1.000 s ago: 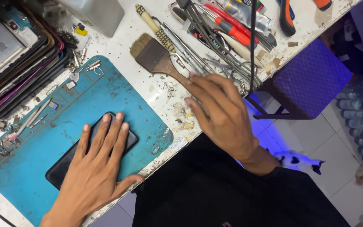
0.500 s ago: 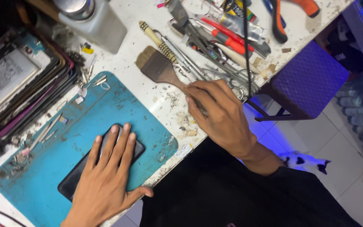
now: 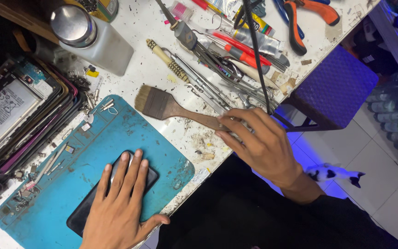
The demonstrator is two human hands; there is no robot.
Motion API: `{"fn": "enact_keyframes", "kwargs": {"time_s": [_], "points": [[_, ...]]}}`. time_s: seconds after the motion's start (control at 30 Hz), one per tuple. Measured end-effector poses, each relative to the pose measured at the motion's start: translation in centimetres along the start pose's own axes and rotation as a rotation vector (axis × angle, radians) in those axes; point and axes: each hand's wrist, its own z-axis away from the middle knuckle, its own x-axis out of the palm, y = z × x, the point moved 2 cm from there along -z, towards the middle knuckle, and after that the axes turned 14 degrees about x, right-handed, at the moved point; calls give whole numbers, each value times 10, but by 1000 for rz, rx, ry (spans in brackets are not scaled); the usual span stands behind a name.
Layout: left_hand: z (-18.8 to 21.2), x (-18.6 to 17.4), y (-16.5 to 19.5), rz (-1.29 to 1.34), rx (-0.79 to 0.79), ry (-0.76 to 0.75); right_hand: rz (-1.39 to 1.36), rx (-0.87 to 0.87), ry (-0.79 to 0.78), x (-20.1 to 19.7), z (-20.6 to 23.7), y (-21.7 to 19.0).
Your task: The person holds a smartphone, pries open its back cover by hand, removes the back panel, and uses a screwdriver to unscrew and work on internal components of the phone on a workbench mat.
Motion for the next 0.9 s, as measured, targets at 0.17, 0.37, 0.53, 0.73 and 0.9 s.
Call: {"fn": "enact_keyframes", "kwargs": {"time_s": [0.17, 0.37, 0.53, 0.73, 0.9], "points": [[-1, 1, 0, 3, -4, -11, -8, 52, 31, 11, 4, 3], [-3, 0, 0, 10, -7, -7, -85, 16, 2, 15, 7, 2], [-5, -1, 1, 15, -5, -8, -150, 64, 34, 4, -7, 3], [-2, -8, 6, 13, 9, 12, -9, -272, -6, 1, -49, -8], [3, -16, 3, 47, -3, 5, 131, -19, 40, 3, -66, 4]]}}
